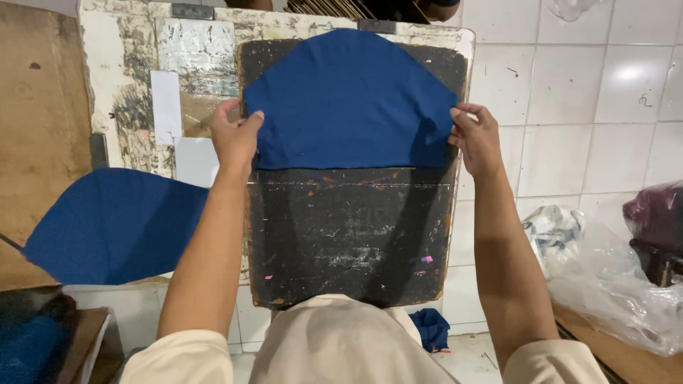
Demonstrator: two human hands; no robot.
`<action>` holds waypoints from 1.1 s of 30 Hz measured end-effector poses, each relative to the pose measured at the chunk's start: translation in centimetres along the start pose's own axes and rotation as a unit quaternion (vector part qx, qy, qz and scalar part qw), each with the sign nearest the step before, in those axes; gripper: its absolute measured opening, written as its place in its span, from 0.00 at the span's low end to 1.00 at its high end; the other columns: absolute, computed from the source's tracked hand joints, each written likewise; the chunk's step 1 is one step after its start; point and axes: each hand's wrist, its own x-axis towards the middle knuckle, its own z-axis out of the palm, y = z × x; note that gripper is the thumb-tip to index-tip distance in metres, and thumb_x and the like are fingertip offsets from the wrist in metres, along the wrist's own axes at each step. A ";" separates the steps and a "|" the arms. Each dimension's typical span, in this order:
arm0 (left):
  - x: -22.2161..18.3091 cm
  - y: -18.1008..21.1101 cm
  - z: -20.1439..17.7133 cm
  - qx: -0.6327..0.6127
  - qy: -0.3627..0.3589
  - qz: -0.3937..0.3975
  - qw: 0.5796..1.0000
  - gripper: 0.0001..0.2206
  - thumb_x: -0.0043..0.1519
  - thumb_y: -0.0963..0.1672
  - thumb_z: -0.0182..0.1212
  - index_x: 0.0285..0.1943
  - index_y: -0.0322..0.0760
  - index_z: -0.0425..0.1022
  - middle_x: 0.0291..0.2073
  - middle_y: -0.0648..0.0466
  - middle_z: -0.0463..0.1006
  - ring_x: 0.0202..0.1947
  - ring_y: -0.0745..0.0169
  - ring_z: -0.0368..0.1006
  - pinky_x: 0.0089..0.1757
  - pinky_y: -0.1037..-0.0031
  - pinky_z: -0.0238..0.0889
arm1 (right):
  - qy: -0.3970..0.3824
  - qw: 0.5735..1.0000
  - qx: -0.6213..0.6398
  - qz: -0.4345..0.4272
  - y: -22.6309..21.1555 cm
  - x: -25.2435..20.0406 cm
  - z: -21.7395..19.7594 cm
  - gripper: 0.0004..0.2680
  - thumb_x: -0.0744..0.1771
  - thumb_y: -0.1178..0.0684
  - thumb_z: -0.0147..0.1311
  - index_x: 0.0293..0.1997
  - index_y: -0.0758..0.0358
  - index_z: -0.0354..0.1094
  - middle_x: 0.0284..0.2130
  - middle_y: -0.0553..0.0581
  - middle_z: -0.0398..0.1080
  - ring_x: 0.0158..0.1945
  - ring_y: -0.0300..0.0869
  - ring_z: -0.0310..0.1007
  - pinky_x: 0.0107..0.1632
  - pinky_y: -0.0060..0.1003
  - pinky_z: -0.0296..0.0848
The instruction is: Placing and aligning fabric pieces on a screen printing platen for production
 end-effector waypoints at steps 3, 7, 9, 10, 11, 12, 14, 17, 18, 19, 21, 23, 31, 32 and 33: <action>2.0 1.9 0.0 -0.110 -0.017 0.018 0.994 0.26 0.58 0.45 0.75 0.65 0.43 0.70 0.34 0.57 0.76 0.38 0.67 0.75 0.44 0.69 0.72 | -0.036 0.997 -0.045 -0.051 -2.4 1.1 1.6 0.18 0.66 0.54 0.66 0.60 0.63 0.63 0.33 0.51 0.69 0.32 0.34 0.73 0.32 0.25 0.78; 4.8 1.7 0.3 -0.007 -0.044 0.079 0.996 0.18 0.58 0.45 0.71 0.57 0.45 0.75 0.34 0.59 0.80 0.39 0.65 0.78 0.41 0.74 0.70 | -0.045 0.950 -0.266 -0.158 0.0 6.2 0.5 0.18 0.64 0.56 0.67 0.60 0.59 0.68 0.36 0.51 0.70 0.35 0.34 0.70 0.34 0.28 0.70; 6.8 -0.1 0.6 0.098 -0.021 0.084 0.991 0.12 0.55 0.49 0.73 0.47 0.58 0.83 0.31 0.66 0.82 0.39 0.64 0.81 0.41 0.72 0.71 | -0.023 0.916 -0.362 -0.170 1.7 8.0 -0.8 0.15 0.62 0.54 0.69 0.53 0.53 0.76 0.32 0.47 0.69 0.33 0.33 0.69 0.35 0.30 0.71; 7.2 -0.9 0.5 0.143 0.005 0.090 0.986 0.10 0.54 0.51 0.74 0.43 0.59 0.82 0.30 0.68 0.82 0.38 0.62 0.81 0.41 0.68 0.71 | -0.006 0.898 -0.395 -0.196 2.0 8.2 -1.3 0.12 0.64 0.54 0.68 0.50 0.58 0.76 0.29 0.50 0.70 0.30 0.38 0.72 0.32 0.34 0.72; 7.6 -1.7 0.4 0.186 0.030 0.096 0.977 0.10 0.54 0.53 0.75 0.40 0.59 0.82 0.29 0.69 0.81 0.37 0.60 0.81 0.41 0.65 0.72 | 0.010 0.876 -0.428 -0.221 2.4 8.3 -1.8 0.09 0.66 0.53 0.68 0.48 0.63 0.76 0.26 0.53 0.71 0.26 0.42 0.75 0.30 0.38 0.72; 7.2 -1.6 0.1 0.186 0.028 0.095 0.978 0.10 0.54 0.53 0.75 0.40 0.59 0.82 0.29 0.69 0.81 0.37 0.60 0.81 0.41 0.65 0.72 | 0.010 0.876 -0.429 -0.220 1.9 7.3 -1.8 0.09 0.66 0.53 0.68 0.48 0.63 0.76 0.26 0.53 0.71 0.26 0.42 0.75 0.30 0.38 0.72; 6.3 -1.5 -0.7 0.113 0.039 0.130 0.984 0.06 0.62 0.46 0.70 0.39 0.44 0.78 0.25 0.60 0.81 0.19 0.67 0.79 0.26 0.73 0.72 | 0.103 0.834 -0.486 -0.240 0.9 5.1 -1.8 0.05 0.68 0.51 0.60 0.39 0.60 0.74 0.22 0.57 0.72 0.30 0.59 0.78 0.33 0.52 0.74; 2.8 1.3 -1.9 0.039 0.014 0.113 0.993 0.05 0.67 0.43 0.60 0.48 0.40 0.74 0.18 0.54 0.79 0.15 0.66 0.77 0.16 0.82 0.70 | 0.123 0.859 -0.456 -0.199 2.6 3.2 -3.3 0.06 0.68 0.45 0.60 0.41 0.52 0.73 0.26 0.49 0.76 0.34 0.50 0.79 0.37 0.46 0.72; 1.7 1.1 -2.2 0.038 0.012 0.111 0.993 0.05 0.67 0.43 0.60 0.48 0.40 0.74 0.18 0.54 0.79 0.15 0.66 0.77 0.16 0.82 0.70 | 0.123 0.857 -0.459 -0.198 3.4 1.8 -3.5 0.06 0.68 0.45 0.60 0.41 0.52 0.73 0.26 0.49 0.76 0.34 0.50 0.79 0.37 0.46 0.72; 0.5 0.9 -2.4 0.040 0.009 0.155 0.987 0.09 0.67 0.42 0.61 0.54 0.35 0.72 0.21 0.50 0.78 0.20 0.60 0.78 0.22 0.74 0.70 | 0.090 0.871 -0.448 -0.180 4.3 0.3 -3.6 0.08 0.68 0.44 0.62 0.43 0.54 0.74 0.27 0.52 0.76 0.33 0.49 0.78 0.36 0.46 0.72; -2.7 1.8 -3.2 0.042 0.008 0.196 0.980 0.14 0.68 0.41 0.63 0.60 0.31 0.69 0.23 0.46 0.77 0.25 0.53 0.79 0.27 0.66 0.70 | 0.053 0.883 -0.437 -0.163 4.9 -2.8 -3.1 0.10 0.67 0.43 0.63 0.44 0.57 0.75 0.28 0.55 0.76 0.32 0.49 0.77 0.36 0.46 0.71; -7.1 3.8 -4.3 0.053 -0.038 0.208 0.976 0.21 0.65 0.39 0.65 0.66 0.27 0.67 0.34 0.30 0.80 0.38 0.29 0.79 0.37 0.48 0.70 | 0.042 0.871 -0.431 -0.231 4.4 -6.5 -2.2 0.11 0.65 0.48 0.69 0.43 0.60 0.71 0.42 0.60 0.67 0.45 0.60 0.73 0.44 0.49 0.73; -8.4 -1.6 -3.3 0.048 -0.056 0.232 0.970 0.17 0.63 0.36 0.62 0.62 0.35 0.71 0.38 0.32 0.79 0.40 0.31 0.79 0.39 0.52 0.74 | 0.010 0.897 -0.381 -0.225 4.8 -5.6 -2.4 0.06 0.70 0.54 0.57 0.41 0.64 0.69 0.26 0.63 0.71 0.32 0.55 0.76 0.35 0.46 0.69; -8.3 -1.9 -3.0 0.042 -0.056 0.253 0.965 0.15 0.64 0.36 0.61 0.59 0.35 0.74 0.38 0.32 0.79 0.43 0.28 0.78 0.40 0.52 0.75 | 0.003 0.924 -0.325 -0.201 5.1 -5.2 -2.8 0.05 0.70 0.54 0.56 0.42 0.63 0.67 0.25 0.59 0.74 0.29 0.46 0.77 0.33 0.37 0.69; -8.5 -1.8 -3.1 0.042 -0.053 0.252 0.965 0.15 0.64 0.36 0.61 0.59 0.35 0.74 0.38 0.32 0.79 0.43 0.28 0.78 0.40 0.52 0.75 | 0.000 0.924 -0.324 -0.203 5.0 -5.4 -2.7 0.05 0.70 0.54 0.56 0.42 0.63 0.67 0.25 0.59 0.74 0.29 0.46 0.77 0.33 0.37 0.69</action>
